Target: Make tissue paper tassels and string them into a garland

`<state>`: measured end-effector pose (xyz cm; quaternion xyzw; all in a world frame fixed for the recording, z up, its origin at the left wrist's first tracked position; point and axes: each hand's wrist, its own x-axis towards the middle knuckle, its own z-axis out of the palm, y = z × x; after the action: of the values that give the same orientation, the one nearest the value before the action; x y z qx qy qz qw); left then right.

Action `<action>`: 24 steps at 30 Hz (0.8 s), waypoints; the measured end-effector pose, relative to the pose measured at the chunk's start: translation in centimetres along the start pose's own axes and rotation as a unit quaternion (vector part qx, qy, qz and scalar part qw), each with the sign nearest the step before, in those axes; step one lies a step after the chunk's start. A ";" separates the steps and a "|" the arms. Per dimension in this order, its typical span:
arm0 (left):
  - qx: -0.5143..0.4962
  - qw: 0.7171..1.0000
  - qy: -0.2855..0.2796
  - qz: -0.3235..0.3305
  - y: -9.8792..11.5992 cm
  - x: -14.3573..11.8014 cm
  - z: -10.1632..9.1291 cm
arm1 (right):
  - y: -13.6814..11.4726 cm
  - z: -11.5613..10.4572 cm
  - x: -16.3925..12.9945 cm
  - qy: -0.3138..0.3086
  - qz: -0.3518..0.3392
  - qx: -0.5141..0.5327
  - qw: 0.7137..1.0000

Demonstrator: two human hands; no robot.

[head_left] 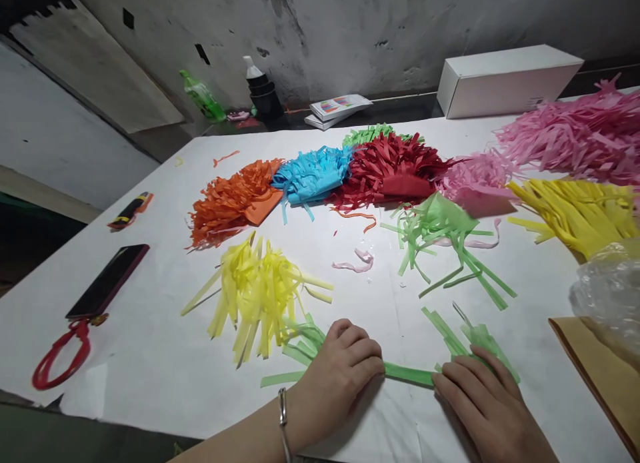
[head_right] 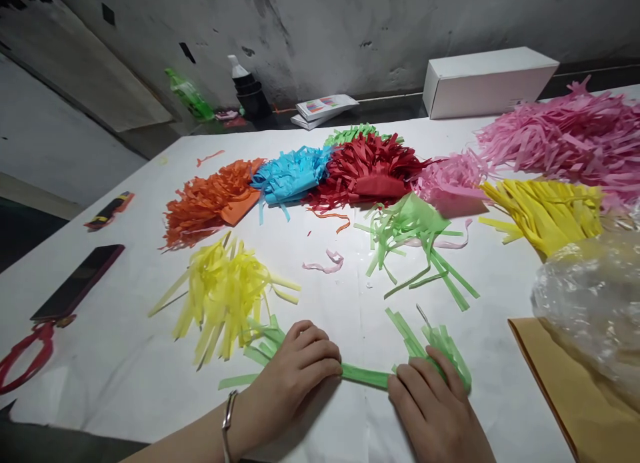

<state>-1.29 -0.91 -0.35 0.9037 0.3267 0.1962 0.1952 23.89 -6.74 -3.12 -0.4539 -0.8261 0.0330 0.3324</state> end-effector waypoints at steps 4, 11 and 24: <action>0.016 0.999 0.018 -0.041 0.9 0.3 -0.1 | -1.0 0.5 0.3 0.038 0.084 -0.002 0.996; 0.070 0.990 -0.039 -0.119 1.7 1.7 -0.4 | -1.5 0.6 0.8 0.025 0.133 -0.068 0.988; 0.185 0.977 -0.101 0.029 1.0 3.1 0.9 | -1.8 2.3 2.6 -0.004 -0.056 -0.074 0.996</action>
<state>1.86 0.29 0.12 0.9484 0.3097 0.0458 0.0510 20.22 -5.21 -2.92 -0.4302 -0.8516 -0.0448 0.2959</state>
